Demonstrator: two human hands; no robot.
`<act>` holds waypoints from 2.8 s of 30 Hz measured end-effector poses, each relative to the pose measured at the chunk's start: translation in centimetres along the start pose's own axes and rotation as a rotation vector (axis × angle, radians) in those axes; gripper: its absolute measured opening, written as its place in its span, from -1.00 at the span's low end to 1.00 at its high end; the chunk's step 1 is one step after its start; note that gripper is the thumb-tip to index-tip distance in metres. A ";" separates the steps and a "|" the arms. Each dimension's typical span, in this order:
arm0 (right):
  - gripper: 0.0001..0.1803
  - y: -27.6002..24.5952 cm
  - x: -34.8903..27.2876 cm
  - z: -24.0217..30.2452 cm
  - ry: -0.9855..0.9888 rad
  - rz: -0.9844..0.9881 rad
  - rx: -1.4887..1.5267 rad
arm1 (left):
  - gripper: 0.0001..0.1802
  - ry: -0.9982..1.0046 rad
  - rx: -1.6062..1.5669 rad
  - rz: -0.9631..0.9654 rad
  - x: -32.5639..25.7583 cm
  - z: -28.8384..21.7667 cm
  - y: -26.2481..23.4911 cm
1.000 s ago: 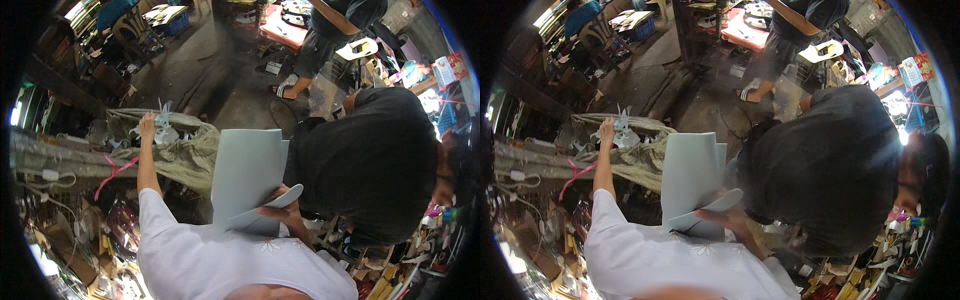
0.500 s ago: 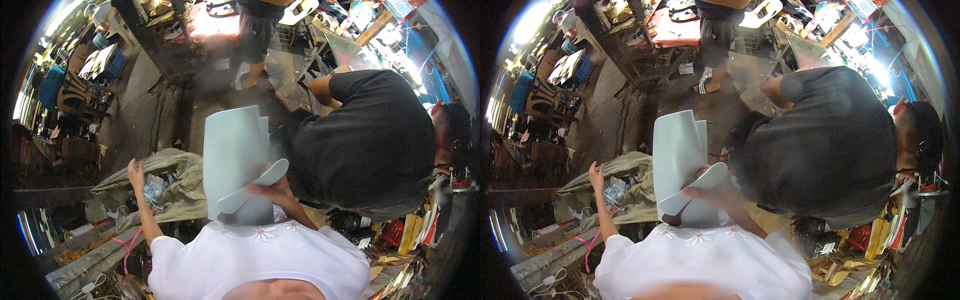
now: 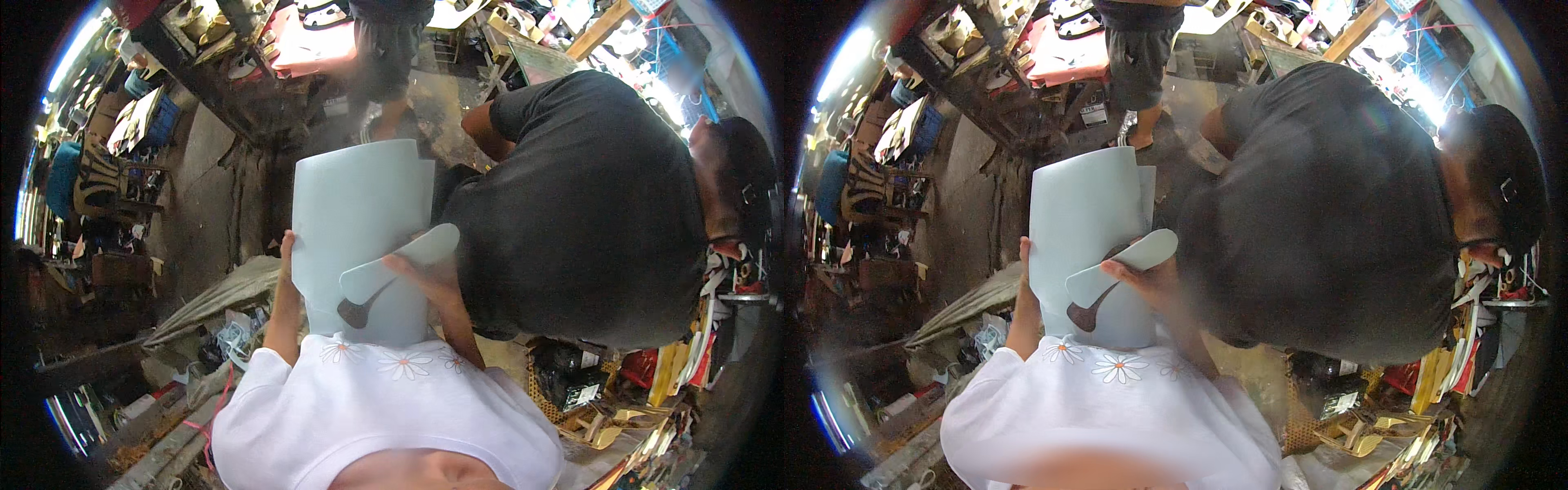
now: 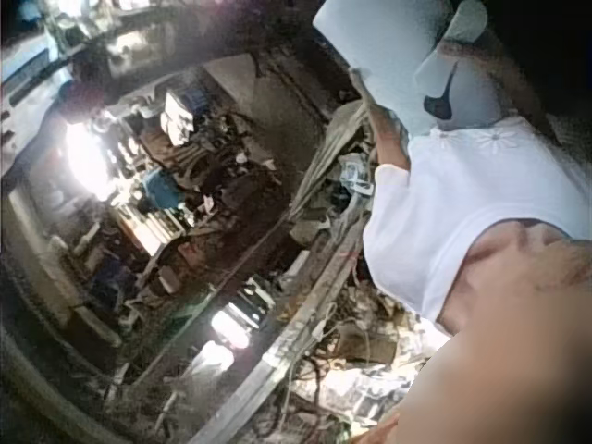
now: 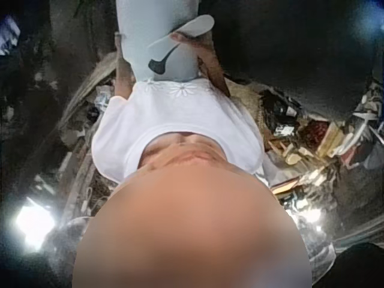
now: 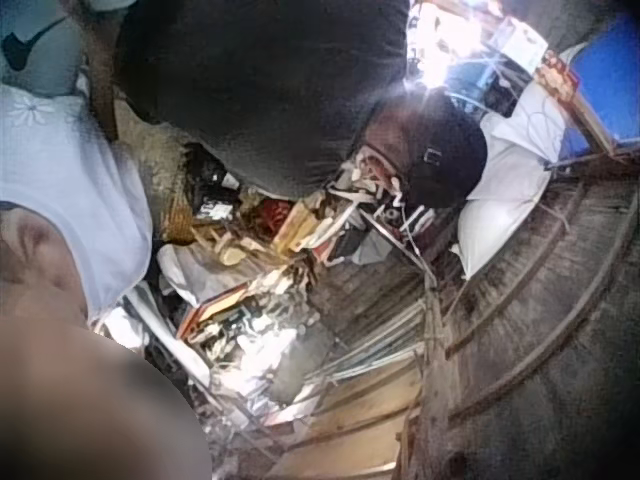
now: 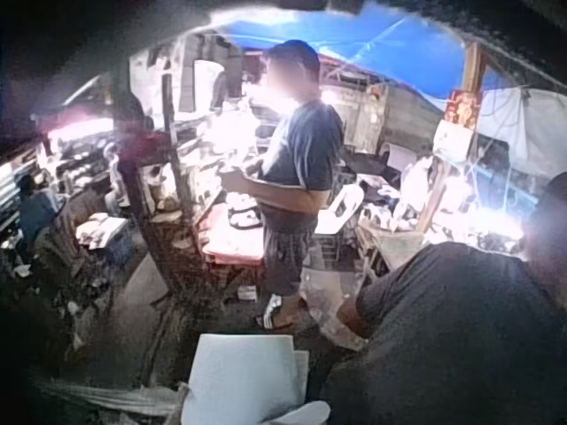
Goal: The person cuts light-blue foam sheets into shapes using scissors. They repeatedly trim edges and curves, then gather the cut pieces and scraps and place them into a nearby bin.
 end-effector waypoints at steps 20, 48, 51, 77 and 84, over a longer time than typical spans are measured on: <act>-0.71 -6.2 27.1 11.2 -0.225 -1.060 0.002 | -0.21 -0.003 0.772 0.756 40.9 -1.4 25.8; -0.61 -47.2 53.9 24.5 -0.602 -1.303 0.310 | -0.61 -0.318 0.814 1.066 57.3 11.2 41.4; -0.51 -55.4 54.4 26.4 -0.603 -1.243 0.294 | -0.61 -0.354 0.797 1.019 59.1 14.2 44.0; -0.67 -64.5 72.5 22.2 0.018 -0.529 0.156 | -0.45 -0.067 1.001 1.002 77.0 26.3 72.6; -0.48 -57.6 82.2 26.1 -0.068 -0.411 0.652 | -0.46 0.096 0.812 0.834 86.0 24.7 73.5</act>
Point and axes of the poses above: each hand's wrist, its own x-axis towards the middle knuckle, its own y-axis out of the palm, z = x × y, the point moved 4 cm from there along x, towards the middle knuckle, and after that the axes turned 9 degrees about y, right-handed, at the moved point
